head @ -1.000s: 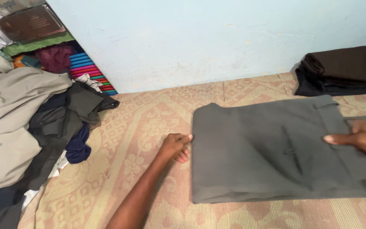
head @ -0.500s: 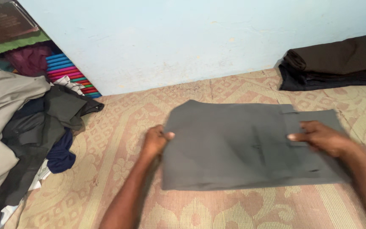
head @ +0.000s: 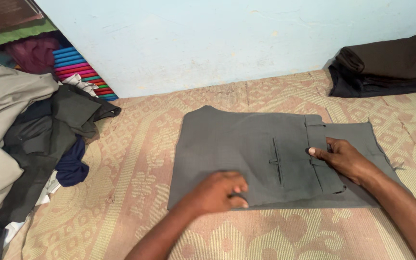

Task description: The person smooths out a pair of grey pants on a patterned surface, aligns the legs, and folds the pants several times into a compact bundle.

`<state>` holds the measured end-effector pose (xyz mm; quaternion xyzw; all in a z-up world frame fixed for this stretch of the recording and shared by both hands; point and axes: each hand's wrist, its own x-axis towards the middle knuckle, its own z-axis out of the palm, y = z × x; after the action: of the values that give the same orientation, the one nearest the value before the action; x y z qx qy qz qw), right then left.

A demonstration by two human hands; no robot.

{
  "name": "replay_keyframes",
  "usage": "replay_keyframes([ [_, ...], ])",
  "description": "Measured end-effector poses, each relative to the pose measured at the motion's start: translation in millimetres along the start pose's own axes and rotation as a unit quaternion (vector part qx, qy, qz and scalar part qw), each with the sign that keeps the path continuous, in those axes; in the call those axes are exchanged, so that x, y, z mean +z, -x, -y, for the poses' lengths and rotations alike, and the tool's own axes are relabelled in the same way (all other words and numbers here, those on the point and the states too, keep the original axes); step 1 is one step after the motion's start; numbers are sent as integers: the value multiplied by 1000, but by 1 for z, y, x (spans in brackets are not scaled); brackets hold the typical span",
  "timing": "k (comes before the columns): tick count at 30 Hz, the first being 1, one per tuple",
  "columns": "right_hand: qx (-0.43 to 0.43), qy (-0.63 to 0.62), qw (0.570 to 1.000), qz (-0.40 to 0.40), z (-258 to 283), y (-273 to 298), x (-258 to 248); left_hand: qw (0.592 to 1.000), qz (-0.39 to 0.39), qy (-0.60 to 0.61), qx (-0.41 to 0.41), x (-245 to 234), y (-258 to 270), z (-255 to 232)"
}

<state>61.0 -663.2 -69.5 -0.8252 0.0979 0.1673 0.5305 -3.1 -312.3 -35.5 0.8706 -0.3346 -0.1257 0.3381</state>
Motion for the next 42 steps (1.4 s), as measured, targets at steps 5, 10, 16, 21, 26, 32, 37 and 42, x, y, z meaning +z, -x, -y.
replay_keyframes([
  [5, -7, -1, 1000, 2, -6, -3, -2, 981, -51, -144, 119, 12, 5, -14],
  [10, -38, -9, 999, 3, -4, 0, -3, 964, -67, -191, 172, 23, 9, -10],
  [16, 7, 23, 1000, -14, -3, 3, -12, 991, 8, -102, 85, 31, 1, -11],
  [21, -22, 18, 1000, -9, -40, -27, -20, 993, 17, -87, 73, 28, 1, -6],
  [26, -270, 134, 949, -90, -75, -38, -73, 989, -9, -128, 73, 10, 6, 2],
  [32, 111, 127, 986, 9, -76, -28, -132, 960, -99, -212, -152, -1, -5, 28],
  [37, 84, 97, 990, -51, -71, -30, -121, 916, -219, -207, -265, -14, -7, 65],
  [42, -5, 114, 982, -147, -60, -33, -108, 901, -255, -192, -293, -15, -9, 83],
])
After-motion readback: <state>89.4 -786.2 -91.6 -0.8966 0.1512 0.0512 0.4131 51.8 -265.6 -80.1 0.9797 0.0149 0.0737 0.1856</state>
